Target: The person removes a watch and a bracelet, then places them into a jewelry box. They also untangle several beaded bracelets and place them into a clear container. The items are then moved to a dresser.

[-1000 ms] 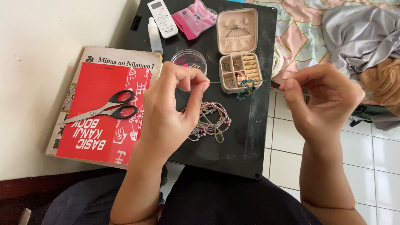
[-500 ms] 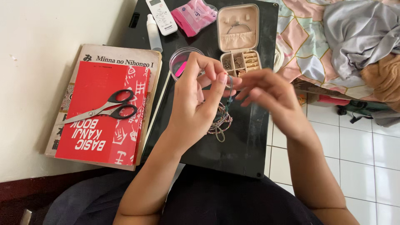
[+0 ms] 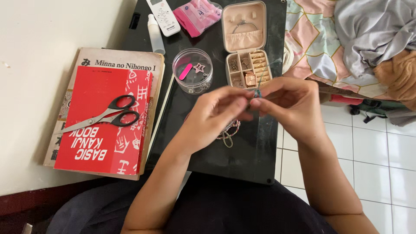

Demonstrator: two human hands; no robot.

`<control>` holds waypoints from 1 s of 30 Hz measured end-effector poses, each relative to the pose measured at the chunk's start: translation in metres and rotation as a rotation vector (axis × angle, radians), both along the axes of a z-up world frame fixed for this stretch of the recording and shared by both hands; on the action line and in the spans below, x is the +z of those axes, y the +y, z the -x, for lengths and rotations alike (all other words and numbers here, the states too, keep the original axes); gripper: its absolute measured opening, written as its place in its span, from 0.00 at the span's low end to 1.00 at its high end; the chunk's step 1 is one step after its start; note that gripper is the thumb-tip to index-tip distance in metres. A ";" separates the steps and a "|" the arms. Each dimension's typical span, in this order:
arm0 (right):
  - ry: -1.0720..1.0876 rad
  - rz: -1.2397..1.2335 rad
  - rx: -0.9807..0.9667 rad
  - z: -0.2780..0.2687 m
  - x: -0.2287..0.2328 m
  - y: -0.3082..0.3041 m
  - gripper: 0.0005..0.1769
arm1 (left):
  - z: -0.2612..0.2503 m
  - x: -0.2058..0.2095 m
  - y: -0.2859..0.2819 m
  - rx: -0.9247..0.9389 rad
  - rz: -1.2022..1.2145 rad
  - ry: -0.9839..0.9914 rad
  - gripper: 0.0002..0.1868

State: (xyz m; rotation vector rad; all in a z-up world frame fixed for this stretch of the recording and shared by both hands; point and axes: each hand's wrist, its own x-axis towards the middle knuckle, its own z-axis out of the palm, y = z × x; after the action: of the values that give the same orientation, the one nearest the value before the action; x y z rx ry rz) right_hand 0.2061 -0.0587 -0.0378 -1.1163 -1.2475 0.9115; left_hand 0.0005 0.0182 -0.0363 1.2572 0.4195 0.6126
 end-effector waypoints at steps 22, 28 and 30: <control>0.970 0.066 0.341 -0.019 -0.042 -0.015 0.06 | -0.010 -0.005 -0.019 0.365 -0.651 0.040 0.05; 0.558 0.115 0.033 -0.008 -0.060 -0.022 0.05 | -0.010 -0.008 -0.020 0.338 -0.853 0.058 0.07; 0.263 0.175 -0.099 -0.006 -0.061 -0.026 0.05 | -0.009 -0.012 -0.020 0.305 -0.836 0.083 0.08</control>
State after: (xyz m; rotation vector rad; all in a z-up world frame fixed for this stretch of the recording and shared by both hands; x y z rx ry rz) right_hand 0.2123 -0.0843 -0.0985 -1.1426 -0.9044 1.0689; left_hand 0.0094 -0.0022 -0.0488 2.0374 0.4426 1.0583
